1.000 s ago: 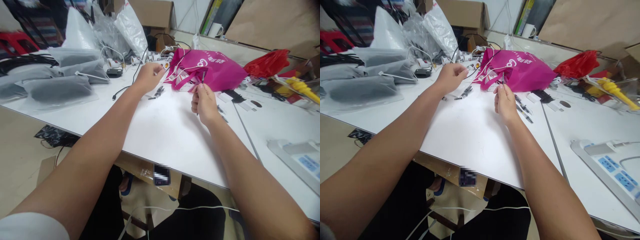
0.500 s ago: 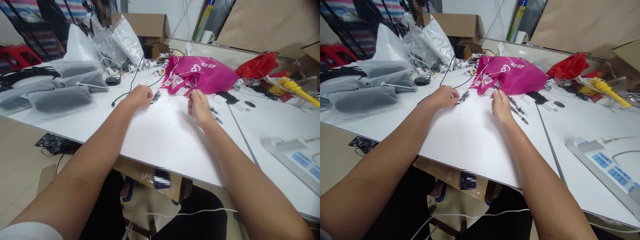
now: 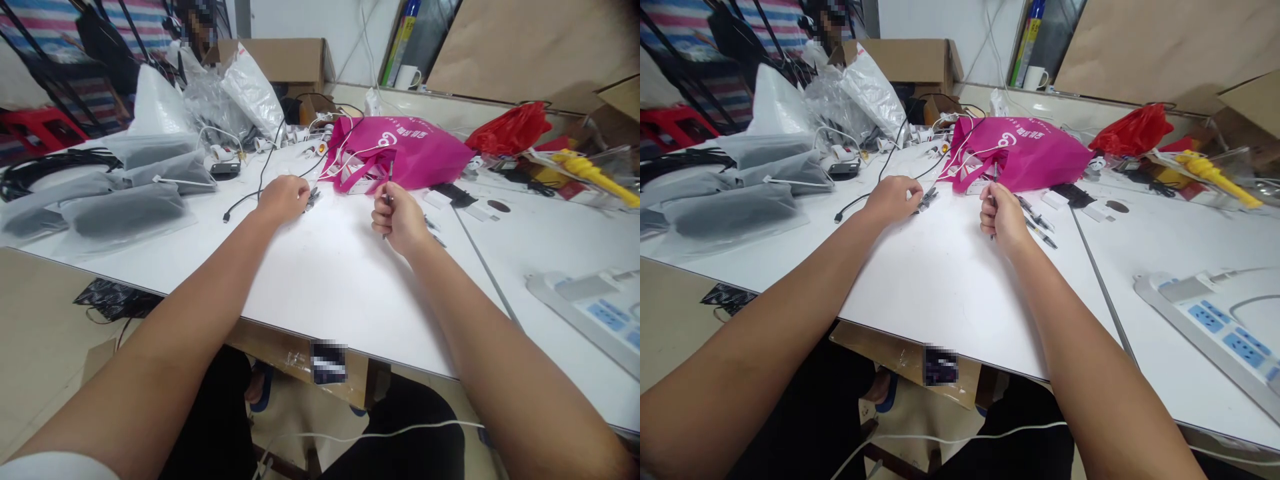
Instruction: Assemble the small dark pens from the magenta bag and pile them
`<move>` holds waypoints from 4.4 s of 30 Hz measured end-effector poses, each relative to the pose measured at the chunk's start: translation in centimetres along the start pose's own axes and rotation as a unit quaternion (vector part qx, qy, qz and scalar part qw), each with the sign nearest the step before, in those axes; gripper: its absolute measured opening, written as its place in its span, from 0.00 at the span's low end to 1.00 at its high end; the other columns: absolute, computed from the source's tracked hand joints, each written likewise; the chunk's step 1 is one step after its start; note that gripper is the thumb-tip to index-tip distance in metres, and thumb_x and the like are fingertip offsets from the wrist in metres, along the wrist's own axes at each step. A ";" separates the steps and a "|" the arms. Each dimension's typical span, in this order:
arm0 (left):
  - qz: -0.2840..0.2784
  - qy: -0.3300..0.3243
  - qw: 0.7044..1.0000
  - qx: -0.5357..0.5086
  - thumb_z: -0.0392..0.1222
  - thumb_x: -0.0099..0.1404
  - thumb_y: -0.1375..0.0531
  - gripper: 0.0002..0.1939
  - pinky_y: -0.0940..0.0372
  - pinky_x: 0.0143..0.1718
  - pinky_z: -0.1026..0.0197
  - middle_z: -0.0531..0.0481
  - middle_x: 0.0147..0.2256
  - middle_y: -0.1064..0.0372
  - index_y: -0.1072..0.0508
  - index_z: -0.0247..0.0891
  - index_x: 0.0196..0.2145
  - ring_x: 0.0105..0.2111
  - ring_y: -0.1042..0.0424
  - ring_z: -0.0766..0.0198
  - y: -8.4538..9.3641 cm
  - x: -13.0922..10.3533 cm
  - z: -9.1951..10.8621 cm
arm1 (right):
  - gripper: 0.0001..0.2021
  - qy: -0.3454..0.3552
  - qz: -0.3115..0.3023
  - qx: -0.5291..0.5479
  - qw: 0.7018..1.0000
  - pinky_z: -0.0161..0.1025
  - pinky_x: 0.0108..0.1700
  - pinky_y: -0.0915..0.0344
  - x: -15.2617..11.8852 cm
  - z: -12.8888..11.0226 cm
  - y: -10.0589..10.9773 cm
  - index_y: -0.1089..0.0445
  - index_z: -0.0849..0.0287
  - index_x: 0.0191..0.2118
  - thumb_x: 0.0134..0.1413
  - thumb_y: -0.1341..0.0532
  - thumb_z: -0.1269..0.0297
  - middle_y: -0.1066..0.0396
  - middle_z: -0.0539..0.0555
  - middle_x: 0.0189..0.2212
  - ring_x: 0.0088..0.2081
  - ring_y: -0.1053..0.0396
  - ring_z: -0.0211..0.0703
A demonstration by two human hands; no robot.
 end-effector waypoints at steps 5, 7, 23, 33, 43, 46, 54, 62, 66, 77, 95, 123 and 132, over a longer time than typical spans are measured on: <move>0.035 0.001 0.998 0.047 0.42 0.80 0.43 0.17 0.28 0.59 0.45 0.39 0.54 0.12 0.12 0.42 0.48 0.55 0.19 0.43 -0.3 0.5 -0.7 | 0.22 0.015 0.016 0.018 1.000 0.35 0.22 0.64 0.1 0.1 0.2 0.44 0.50 0.34 0.69 0.33 0.46 0.57 0.40 0.22 0.20 0.66 0.34; 0.030 -0.015 0.998 0.044 0.41 0.80 0.43 0.17 0.28 0.60 0.46 0.39 0.53 0.12 0.12 0.42 0.47 0.55 0.18 0.44 -0.6 0.6 -0.9 | 0.21 0.021 0.021 0.017 0.999 0.35 0.22 0.64 0.2 0.1 0.2 0.44 0.49 0.34 0.70 0.33 0.47 0.57 0.40 0.22 0.20 0.66 0.34; -0.007 -0.002 1.000 0.027 0.41 0.78 0.34 0.10 0.26 0.56 0.46 0.39 0.49 0.12 0.11 0.44 0.42 0.51 0.19 0.46 -2.5 1.6 0.1 | 0.22 0.020 0.031 -0.011 0.999 0.34 0.21 0.61 0.1 0.2 0.0 0.43 0.49 0.33 0.70 0.33 0.47 0.56 0.40 0.22 0.20 0.65 0.34; -0.011 -0.008 0.999 0.036 0.39 0.78 0.35 0.12 0.24 0.58 0.49 0.40 0.46 0.13 0.09 0.42 0.44 0.52 0.18 0.47 -3.0 2.4 -0.2 | 0.23 0.031 0.034 -0.031 0.998 0.36 0.21 0.63 0.4 0.6 0.3 0.43 0.49 0.33 0.69 0.31 0.45 0.58 0.41 0.21 0.19 0.66 0.34; -0.033 -0.028 0.998 0.050 0.42 0.78 0.34 0.10 0.26 0.61 0.45 0.37 0.50 0.13 0.10 0.40 0.45 0.58 0.18 0.42 -3.0 2.0 1.0 | 0.24 0.028 0.030 -0.023 0.999 0.36 0.21 0.62 0.7 0.7 0.6 0.43 0.50 0.32 0.68 0.30 0.45 0.57 0.41 0.21 0.19 0.65 0.34; -0.030 -0.026 0.999 0.020 0.40 0.77 0.32 0.08 0.26 0.62 0.45 0.37 0.49 0.13 0.11 0.40 0.43 0.57 0.17 0.42 -3.2 2.1 0.8 | 0.22 0.030 0.033 -0.028 0.999 0.35 0.21 0.63 0.8 0.9 0.5 0.41 0.49 0.33 0.68 0.31 0.45 0.57 0.41 0.21 0.19 0.65 0.34; -0.030 -0.026 0.999 -0.006 0.36 0.74 0.32 0.07 0.26 0.61 0.44 0.34 0.52 0.14 0.12 0.37 0.45 0.57 0.17 0.40 -3.7 2.3 0.7 | 0.25 0.026 0.012 -0.022 0.999 0.35 0.21 0.65 0.8 1.2 0.5 0.41 0.49 0.34 0.66 0.28 0.41 0.58 0.40 0.21 0.19 0.66 0.33; 0.135 -0.015 0.959 -0.247 0.33 0.74 0.27 0.05 0.28 0.64 0.48 0.41 0.48 0.17 0.15 0.39 0.38 0.51 0.19 0.50 -3.4 2.8 1.8 | 0.16 0.004 0.008 -0.069 0.998 0.34 0.22 0.61 0.1 0.5 0.3 0.39 0.50 0.35 0.68 0.34 0.51 0.56 0.40 0.22 0.20 0.64 0.34; 0.140 0.088 0.804 -0.571 0.41 0.79 0.25 0.10 0.25 0.55 0.58 0.48 0.40 0.18 0.18 0.40 0.38 0.42 0.20 0.63 -4.0 2.6 3.5 | 0.12 -0.047 -0.055 -0.112 0.991 0.34 0.23 0.60 -0.8 0.1 -0.5 0.37 0.52 0.35 0.72 0.38 0.57 0.53 0.41 0.23 0.21 0.61 0.33; 0.006 0.102 0.662 -0.742 0.41 0.79 0.24 0.08 0.21 0.61 0.59 0.50 0.42 0.14 0.17 0.38 0.42 0.45 0.14 0.66 -4.7 1.2 5.1 | 0.13 -0.115 -0.120 -0.166 0.972 0.33 0.24 0.62 -2.3 -0.6 -2.1 0.35 0.54 0.36 0.78 0.45 0.66 0.55 0.40 0.23 0.21 0.61 0.33; -0.022 0.083 0.664 -0.743 0.43 0.78 0.23 0.09 0.21 0.62 0.59 0.48 0.44 0.13 0.16 0.39 0.43 0.47 0.13 0.64 -4.9 1.0 5.3 | 0.15 -0.110 -0.113 -0.157 0.975 0.32 0.23 0.61 -2.3 -0.6 -2.2 0.35 0.54 0.35 0.81 0.45 0.64 0.54 0.40 0.23 0.21 0.61 0.33; -0.082 0.028 0.740 -0.667 0.50 0.73 0.19 0.14 0.29 0.54 0.57 0.49 0.38 0.17 0.14 0.39 0.39 0.41 0.20 0.63 -5.6 -0.4 6.7 | 0.21 -0.092 -0.085 -0.136 0.983 0.31 0.21 0.60 -2.3 -0.7 -2.9 0.38 0.53 0.34 0.88 0.45 0.61 0.55 0.39 0.22 0.20 0.62 0.32; -0.124 0.025 0.715 -0.687 0.52 0.71 0.19 0.15 0.27 0.59 0.49 0.44 0.42 0.16 0.13 0.40 0.43 0.47 0.17 0.55 -6.2 -0.3 6.5 | 0.21 -0.071 -0.119 -0.117 0.983 0.29 0.21 0.54 -1.8 0.1 -2.3 0.39 0.53 0.34 0.84 0.37 0.55 0.51 0.40 0.22 0.21 0.59 0.32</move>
Point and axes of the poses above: each hand's wrist, its own x-axis towards the middle knuckle, its own y-axis out of the back of the hand, z = x × y, the point moved 1 cm from there along x, towards the middle knuckle
